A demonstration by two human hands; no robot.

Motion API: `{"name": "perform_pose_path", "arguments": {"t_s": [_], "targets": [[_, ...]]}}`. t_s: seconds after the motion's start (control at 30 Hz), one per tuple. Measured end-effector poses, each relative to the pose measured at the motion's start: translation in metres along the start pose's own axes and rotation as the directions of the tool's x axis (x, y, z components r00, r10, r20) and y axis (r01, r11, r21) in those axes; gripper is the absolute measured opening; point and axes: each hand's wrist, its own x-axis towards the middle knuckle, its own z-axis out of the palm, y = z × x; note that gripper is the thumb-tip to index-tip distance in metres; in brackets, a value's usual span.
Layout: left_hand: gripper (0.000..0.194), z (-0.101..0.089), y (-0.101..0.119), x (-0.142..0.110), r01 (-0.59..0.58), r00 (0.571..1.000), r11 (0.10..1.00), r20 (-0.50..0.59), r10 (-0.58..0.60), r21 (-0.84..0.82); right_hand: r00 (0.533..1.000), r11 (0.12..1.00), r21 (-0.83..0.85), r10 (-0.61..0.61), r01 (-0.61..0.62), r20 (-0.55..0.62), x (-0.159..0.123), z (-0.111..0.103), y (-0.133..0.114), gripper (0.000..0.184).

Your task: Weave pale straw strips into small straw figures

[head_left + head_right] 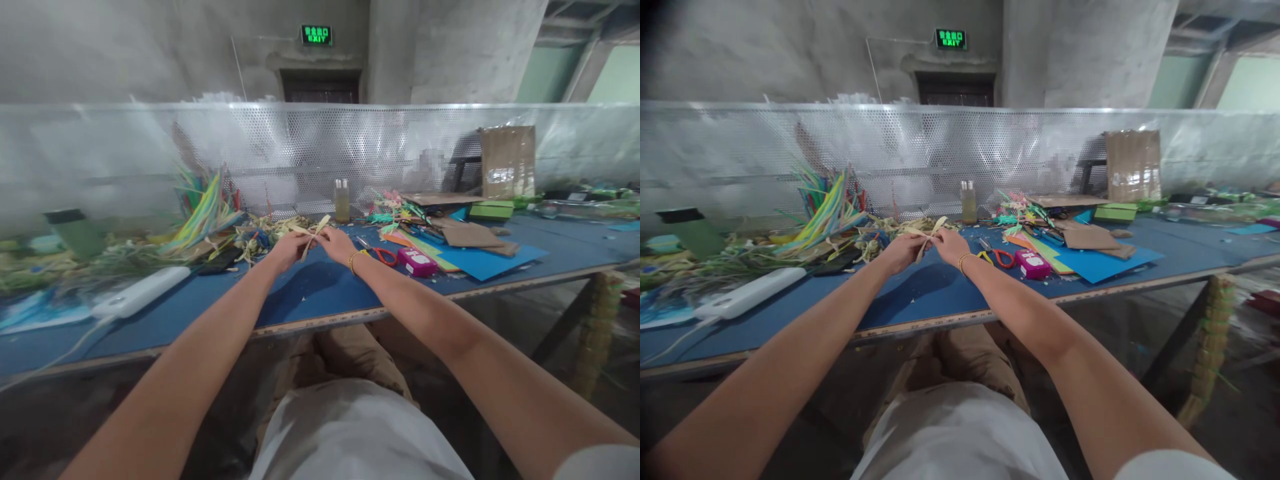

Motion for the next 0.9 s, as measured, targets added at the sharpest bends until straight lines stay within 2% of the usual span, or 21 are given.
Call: {"name": "perform_pose_path", "arguments": {"t_s": [0.17,0.3,0.57,0.9], "targets": [[0.017,0.001,0.002,-0.002,0.011,0.999,0.999,0.033,-0.012,0.048,1.0,1.0,-0.011,0.002,-0.002,-0.004,-0.001,-0.001,-0.001,0.017],[0.018,0.003,0.002,-0.004,0.027,0.999,0.994,-0.025,-0.025,0.103,1.0,0.999,-0.035,0.023,-0.023,-0.012,-0.003,-0.001,-0.003,0.018],[0.017,-0.004,0.001,0.001,0.006,1.0,0.98,-0.023,-0.002,0.201,1.0,0.995,-0.092,0.025,-0.027,-0.018,-0.003,-0.006,-0.01,0.015],[0.019,-0.011,-0.002,0.008,0.043,0.998,0.985,-0.041,-0.037,0.165,0.999,0.997,-0.072,0.032,-0.033,-0.024,-0.002,-0.007,-0.009,0.015]]}}
